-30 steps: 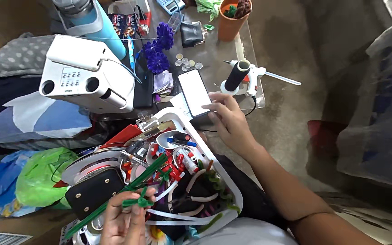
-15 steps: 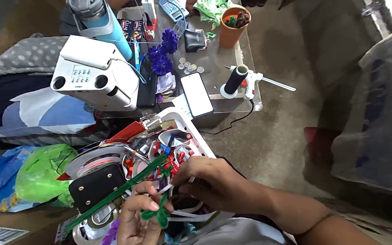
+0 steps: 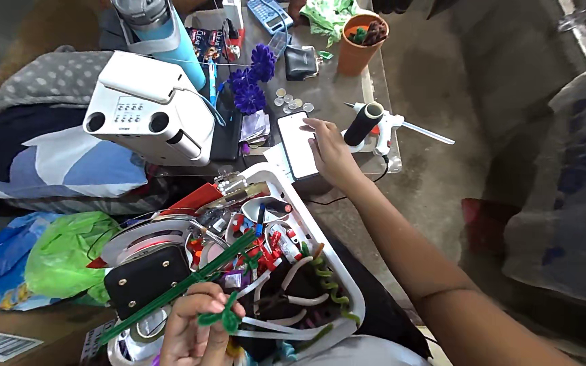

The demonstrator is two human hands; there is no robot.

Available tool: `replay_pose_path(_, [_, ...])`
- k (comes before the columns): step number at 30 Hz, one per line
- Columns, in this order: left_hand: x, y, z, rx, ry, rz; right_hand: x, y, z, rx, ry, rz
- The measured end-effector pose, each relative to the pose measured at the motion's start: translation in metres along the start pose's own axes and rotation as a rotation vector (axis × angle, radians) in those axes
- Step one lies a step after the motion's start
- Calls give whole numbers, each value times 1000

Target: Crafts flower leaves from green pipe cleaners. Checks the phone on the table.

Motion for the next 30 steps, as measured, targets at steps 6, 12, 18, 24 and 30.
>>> replay_pose_path(6, [-5, -2, 3, -54, 46, 32, -9, 15, -17, 32, -70, -93])
replay_pose_path(12, [-8, -8, 5, -53, 67, 72, 12, -28, 17, -115, 51, 7])
replay_pose_path(18, [-9, -14, -9, 17, 16, 147, 61, -133, 40, -606, -40, 186])
replay_pose_path(24, [-11, -32, -20, 223, 3, 261, 86, -181, 7, -1015, -317, 136])
replay_pose_path(30, [-7, -39, -21, 368, 42, 270, 90, -189, -7, -1139, -290, 29])
Point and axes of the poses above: each hand's wrist, its own x-axis away from the middle knuckle, its own z-axis out of the back of the hand, y = z × x, the point moved 9 cm from there along -x, towards the middle knuckle, and after that the axes turned 8 degrees about z, right-handed, at the moved point
